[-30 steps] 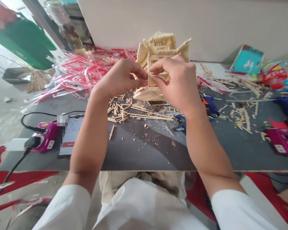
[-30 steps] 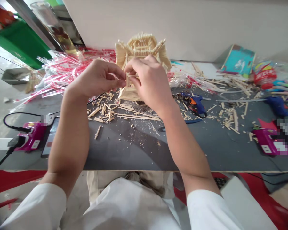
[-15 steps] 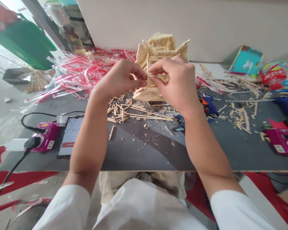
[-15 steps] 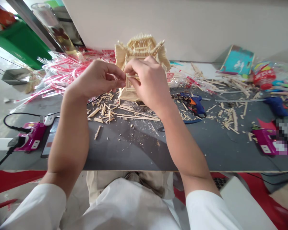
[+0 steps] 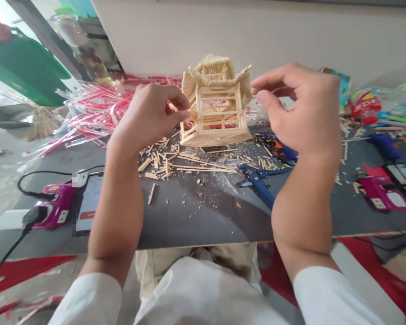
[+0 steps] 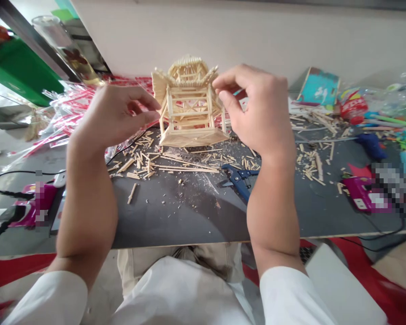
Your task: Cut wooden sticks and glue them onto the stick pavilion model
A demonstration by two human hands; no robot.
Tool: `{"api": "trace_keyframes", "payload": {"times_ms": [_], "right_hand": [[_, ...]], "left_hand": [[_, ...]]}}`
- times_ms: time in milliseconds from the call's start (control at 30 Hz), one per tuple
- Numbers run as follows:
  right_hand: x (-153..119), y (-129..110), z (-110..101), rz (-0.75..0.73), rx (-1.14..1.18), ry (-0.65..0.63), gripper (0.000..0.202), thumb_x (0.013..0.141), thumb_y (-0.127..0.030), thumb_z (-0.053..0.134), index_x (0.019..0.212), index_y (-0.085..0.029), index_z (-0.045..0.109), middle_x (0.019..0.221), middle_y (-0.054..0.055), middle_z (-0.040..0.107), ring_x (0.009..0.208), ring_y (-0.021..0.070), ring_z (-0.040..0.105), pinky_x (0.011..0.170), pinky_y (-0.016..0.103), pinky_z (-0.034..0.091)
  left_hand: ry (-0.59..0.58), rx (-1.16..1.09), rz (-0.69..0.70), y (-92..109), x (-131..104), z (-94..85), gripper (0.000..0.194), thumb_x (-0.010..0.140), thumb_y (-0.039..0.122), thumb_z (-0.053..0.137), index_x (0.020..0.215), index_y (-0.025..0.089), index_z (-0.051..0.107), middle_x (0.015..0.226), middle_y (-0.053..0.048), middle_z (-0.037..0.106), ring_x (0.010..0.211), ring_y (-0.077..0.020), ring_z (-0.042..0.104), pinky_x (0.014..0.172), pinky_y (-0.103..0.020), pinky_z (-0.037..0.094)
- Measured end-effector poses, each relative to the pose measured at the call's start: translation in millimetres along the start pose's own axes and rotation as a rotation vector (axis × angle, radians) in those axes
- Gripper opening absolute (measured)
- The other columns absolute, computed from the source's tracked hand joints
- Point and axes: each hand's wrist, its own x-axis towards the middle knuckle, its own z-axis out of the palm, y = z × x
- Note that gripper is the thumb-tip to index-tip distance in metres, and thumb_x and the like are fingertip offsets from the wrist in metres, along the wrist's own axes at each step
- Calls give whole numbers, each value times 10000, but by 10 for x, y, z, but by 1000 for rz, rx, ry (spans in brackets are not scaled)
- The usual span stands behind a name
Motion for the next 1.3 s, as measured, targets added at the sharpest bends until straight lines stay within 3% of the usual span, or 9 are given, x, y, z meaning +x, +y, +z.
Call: {"api": "trace_keyframes", "payload": {"times_ms": [167, 367, 500, 667, 733, 900, 1100, 1200, 1300], "right_hand": [[-44, 149, -43, 94, -33, -166, 131, 926, -223, 703, 993, -272, 804, 1019, 37, 827, 834, 248, 765, 846, 410, 624], [-36, 179, 52, 143, 30, -247, 188, 922, -199, 696, 1067, -254, 803, 1003, 63, 817, 885, 267, 760, 872, 432, 614], [-39, 241, 38, 151, 22, -227, 161, 930, -236, 691, 1044, -253, 802, 987, 63, 813, 867, 255, 752, 870, 432, 602], [-28, 357, 80, 212, -46, -171, 148, 947, -294, 662, 973, -222, 790, 859, 70, 789, 755, 238, 715, 797, 424, 574], [-24, 405, 132, 251, -11, -182, 171, 951, -307, 644, 982, -209, 780, 846, 76, 790, 715, 231, 703, 736, 406, 568], [-35, 428, 218, 281, 29, -132, 184, 972, -303, 607, 1034, -214, 755, 864, 80, 787, 706, 230, 696, 716, 400, 566], [-36, 12, 228, 169, 18, -40, 173, 1010, -314, 595, 1103, -239, 721, 1049, 97, 763, 954, 264, 721, 869, 428, 577], [-53, -181, 259, 72, -28, -97, 235, 974, -388, 699, 1185, -285, 697, 1180, 91, 727, 1140, 318, 676, 1014, 506, 547], [-114, -134, 254, 43, -61, -171, 430, 906, -422, 798, 1289, -278, 663, 1301, 111, 674, 1255, 367, 632, 1054, 567, 536]], "left_hand": [[25, 29, 27, 56, -55, -71, 265, 903, 406, 677, 1054, 224, 797, 905, -46, 742, 858, -221, 667, 869, -343, 528], [-25, 42, 35, 51, -36, -41, 298, 910, 442, 666, 1037, 203, 790, 892, -20, 731, 822, -201, 653, 837, -340, 502], [-75, -3, -29, -62, 27, 66, 327, 968, 451, 604, 1018, 176, 774, 817, -45, 704, 781, -173, 608, 757, -306, 476], [-228, -278, -157, -154, 132, 197, 406, 1032, 474, 493, 1077, 154, 739, 960, -103, 743, 711, -138, 630, 613, -265, 451], [-271, -342, -180, -150, 164, 225, 392, 1033, 450, 487, 1050, 140, 726, 910, -108, 733, 667, -122, 629, 580, -255, 440], [-271, -372, -224, -313, 208, 253, 320, 981, 442, 569, 984, 162, 724, 927, -111, 751, 625, -106, 601, 551, -258, 443], [-202, -136, -367, -734, 267, 290, 364, 922, 512, 667, 773, 180, 672, 645, -53, 648, 566, -134, 557, 546, -285, 411], [-303, -257, -396, -715, 290, 337, 300, 909, 482, 692, 883, 184, 703, 794, -69, 702, 620, -146, 606, 546, -285, 439], [-455, -447, -338, -620, 289, 373, 249, 892, 420, 726, 987, 190, 727, 911, -68, 708, 679, -134, 630, 567, -263, 474]]}}
